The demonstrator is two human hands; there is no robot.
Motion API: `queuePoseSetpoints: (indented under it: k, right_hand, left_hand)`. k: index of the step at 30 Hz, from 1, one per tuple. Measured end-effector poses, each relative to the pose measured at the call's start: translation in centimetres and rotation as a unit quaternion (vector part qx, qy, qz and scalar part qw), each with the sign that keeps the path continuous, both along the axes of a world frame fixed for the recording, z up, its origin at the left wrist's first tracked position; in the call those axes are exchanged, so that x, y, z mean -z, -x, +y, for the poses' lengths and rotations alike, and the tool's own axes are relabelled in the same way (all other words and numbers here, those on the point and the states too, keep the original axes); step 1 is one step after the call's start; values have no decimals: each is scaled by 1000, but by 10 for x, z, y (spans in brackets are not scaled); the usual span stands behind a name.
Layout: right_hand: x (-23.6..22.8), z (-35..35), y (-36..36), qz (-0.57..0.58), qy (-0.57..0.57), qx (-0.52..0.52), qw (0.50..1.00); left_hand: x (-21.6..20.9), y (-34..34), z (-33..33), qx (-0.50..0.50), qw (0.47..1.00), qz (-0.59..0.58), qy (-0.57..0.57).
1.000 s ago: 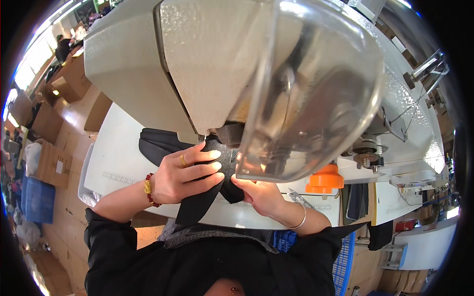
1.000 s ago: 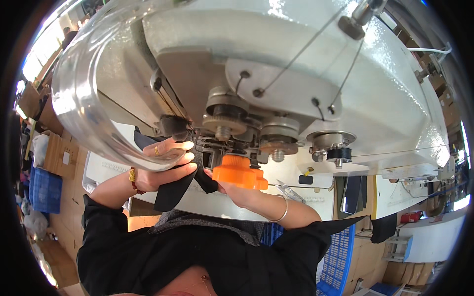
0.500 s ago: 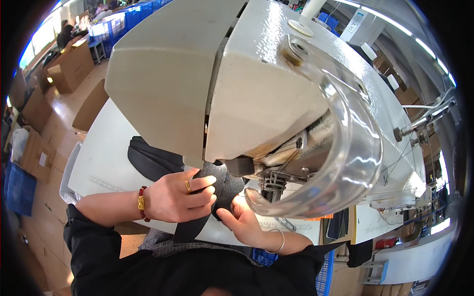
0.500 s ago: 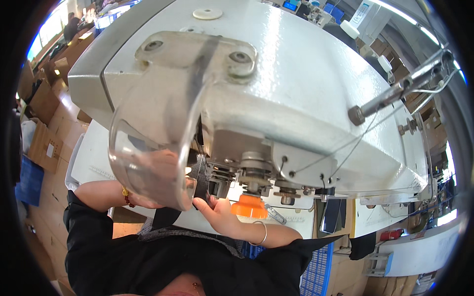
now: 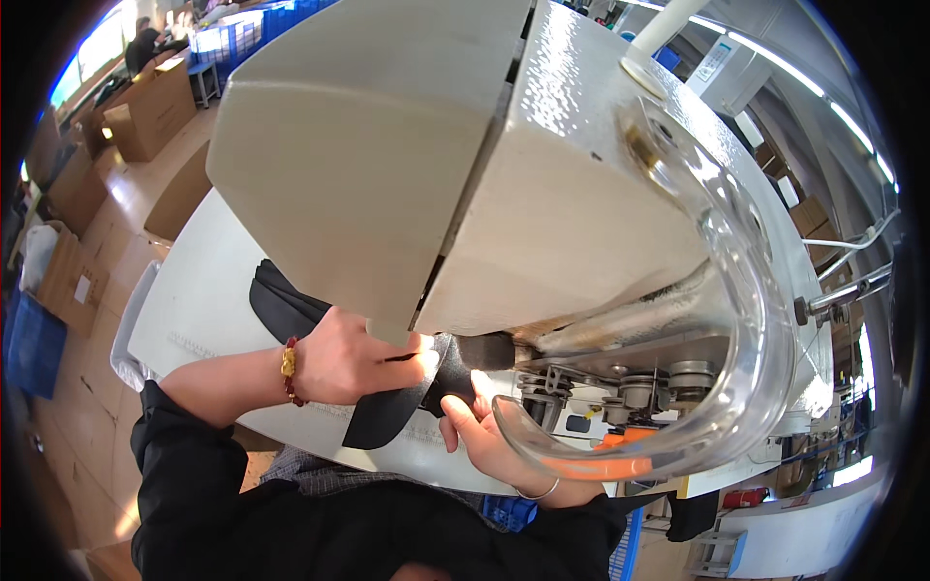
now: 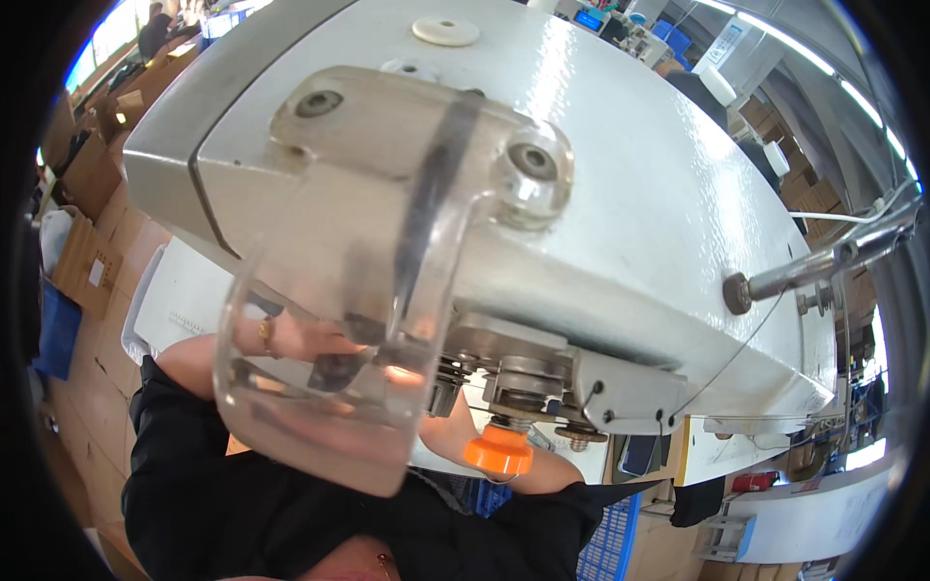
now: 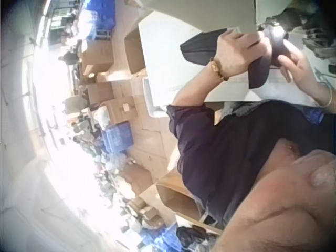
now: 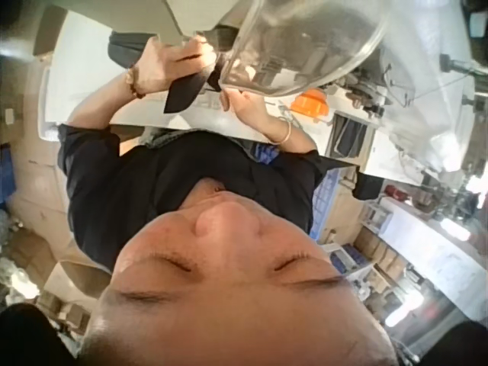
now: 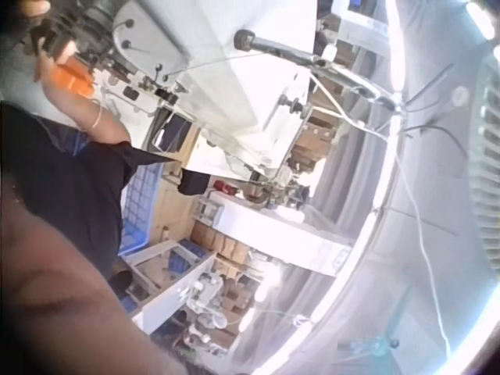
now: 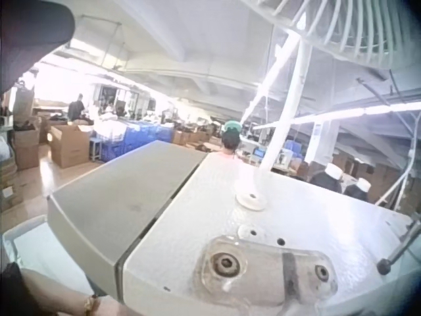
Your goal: The person stitches shoe fabric pieces together using a sewing machine, cuts thread with thread snips, and holds and points along the stitched piece by hand.
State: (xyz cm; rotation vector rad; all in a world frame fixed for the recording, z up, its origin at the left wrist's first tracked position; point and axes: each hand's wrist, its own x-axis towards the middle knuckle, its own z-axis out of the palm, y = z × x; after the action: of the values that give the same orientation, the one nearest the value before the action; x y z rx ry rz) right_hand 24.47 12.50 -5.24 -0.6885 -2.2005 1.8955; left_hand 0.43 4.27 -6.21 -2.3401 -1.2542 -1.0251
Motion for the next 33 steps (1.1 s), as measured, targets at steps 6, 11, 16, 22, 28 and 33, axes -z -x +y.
queuePoseSetpoints:
  k: [6,11,16,22,28,33]
  right_hand:
    - [12,6,4,60,65,68,994]
    - [6,19,-3,96,-285,-11,954]
    - [22,31,9,216,-549,-40,807]
    - [33,35,17,248,-610,-47,751]
    - [39,36,17,172,-736,-84,650]
    - [49,44,1,-25,-905,-161,-392]
  left_hand:
    - [18,4,13,-3,997,-69,45]
    - [12,-1,10,-34,998,-58,21]
    - [-2,9,3,19,983,-152,98]
    - [14,10,14,93,971,-215,-51]
    - [27,10,23,66,982,-146,-104]
    - [32,13,28,52,988,-106,-101]
